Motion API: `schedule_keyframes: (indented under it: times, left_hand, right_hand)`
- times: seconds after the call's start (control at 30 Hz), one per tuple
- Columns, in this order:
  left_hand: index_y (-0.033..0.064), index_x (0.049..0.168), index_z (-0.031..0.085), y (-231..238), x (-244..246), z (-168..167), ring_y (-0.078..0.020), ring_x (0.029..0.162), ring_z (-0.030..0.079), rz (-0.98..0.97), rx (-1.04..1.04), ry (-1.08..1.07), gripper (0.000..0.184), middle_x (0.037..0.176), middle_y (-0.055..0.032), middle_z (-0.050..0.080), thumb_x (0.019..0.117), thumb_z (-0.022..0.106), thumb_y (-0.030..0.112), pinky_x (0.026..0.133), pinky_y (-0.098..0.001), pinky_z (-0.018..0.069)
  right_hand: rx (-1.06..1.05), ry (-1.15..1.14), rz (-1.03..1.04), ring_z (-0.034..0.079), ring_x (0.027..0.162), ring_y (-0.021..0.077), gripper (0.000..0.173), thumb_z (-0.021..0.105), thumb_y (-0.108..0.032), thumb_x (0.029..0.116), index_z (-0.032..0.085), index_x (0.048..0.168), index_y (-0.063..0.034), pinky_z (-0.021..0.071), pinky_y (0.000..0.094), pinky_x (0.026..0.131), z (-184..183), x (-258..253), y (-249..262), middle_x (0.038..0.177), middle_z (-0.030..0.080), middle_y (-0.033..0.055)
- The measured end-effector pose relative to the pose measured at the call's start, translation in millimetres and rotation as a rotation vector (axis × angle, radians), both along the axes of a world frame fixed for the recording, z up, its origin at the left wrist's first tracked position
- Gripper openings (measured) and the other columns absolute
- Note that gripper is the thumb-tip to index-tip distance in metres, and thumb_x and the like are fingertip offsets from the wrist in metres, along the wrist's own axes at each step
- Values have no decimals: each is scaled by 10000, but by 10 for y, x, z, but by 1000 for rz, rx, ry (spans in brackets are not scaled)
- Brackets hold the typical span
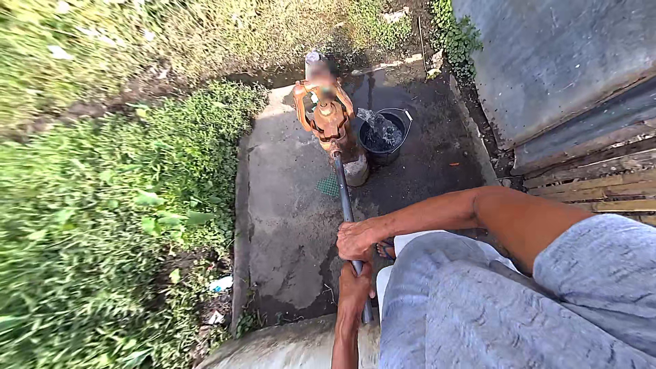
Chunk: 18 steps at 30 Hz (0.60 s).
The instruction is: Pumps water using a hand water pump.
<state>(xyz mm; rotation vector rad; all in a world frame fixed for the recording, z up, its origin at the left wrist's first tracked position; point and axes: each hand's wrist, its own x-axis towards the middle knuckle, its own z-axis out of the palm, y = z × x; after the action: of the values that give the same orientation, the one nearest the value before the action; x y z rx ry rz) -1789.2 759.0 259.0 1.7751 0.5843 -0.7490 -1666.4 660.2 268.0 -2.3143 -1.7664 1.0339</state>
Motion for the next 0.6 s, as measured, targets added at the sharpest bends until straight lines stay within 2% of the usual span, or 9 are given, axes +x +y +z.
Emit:
schedule_keyframes:
  times: [0.03,0.13,0.2,0.23,0.37,0.43,0.53,0.57,0.6]
  left_hand:
    - [-42,999,577,19,-9,-232,-141,441,534,-48,133,-3,137,614,-60,546,995,610,91,456,-313,511]
    - [-58,1053,668,73,53,-637,-317,721,677,-152,431,8,227,839,-200,675,947,676,143,700,-524,568]
    - [-41,1076,699,35,54,-765,-388,925,710,-202,539,37,274,958,-239,715,945,685,199,837,-596,547]
    - [-28,1078,708,21,66,-851,-396,981,709,-224,586,60,292,988,-237,723,946,683,231,859,-604,542]
    - [27,1035,741,-20,80,-1458,-363,1023,721,-293,740,137,334,1002,-190,749,938,674,340,839,-581,560]
    - [28,1105,731,-43,92,-1862,-359,1062,713,-286,750,161,381,1062,-190,748,949,661,368,861,-572,559]
    - [-67,1312,601,-134,102,-2346,-420,1112,679,-172,493,166,452,1190,-293,683,1020,631,276,950,-589,528]
    - [-80,1310,593,-167,95,-2389,-421,1073,689,-140,421,174,440,1169,-302,684,1021,635,250,942,-586,531]
    - [-74,1291,604,-176,44,-2331,-391,992,712,-128,373,199,425,1112,-281,702,1019,643,250,900,-559,554]
  right_hand:
    - [-5,9,-16,617,1020,374,203,664,-94,956,673,1082,65,420,565,948,-180,-52,56,1021,669,210]
    - [-27,29,-36,633,978,377,179,643,-107,966,686,1025,56,447,582,896,-515,-57,221,981,676,206]
    - [-35,47,-30,641,955,363,154,645,-104,959,697,973,41,452,571,897,-704,-70,244,944,683,189]
    - [-44,53,-26,641,966,367,153,632,-97,967,698,959,41,447,578,917,-820,-71,262,949,686,191]
    - [-78,10,-9,639,1026,391,182,545,-31,1002,699,981,65,403,626,1027,-1398,-125,323,1003,693,212]
    - [-100,-15,-31,631,1086,407,198,513,-5,1012,686,1033,90,354,650,1091,-1722,-156,327,1066,690,230]
    - [-214,82,-131,517,1311,446,268,493,13,1026,624,1207,162,114,644,1233,-2050,-167,240,1305,621,285]
    - [-237,96,-132,492,1349,443,286,469,16,1035,608,1234,167,77,628,1247,-2074,-175,196,1344,603,285]
    - [-216,95,-116,506,1332,442,280,469,15,1035,621,1218,162,94,630,1243,-2044,-228,151,1326,615,282]
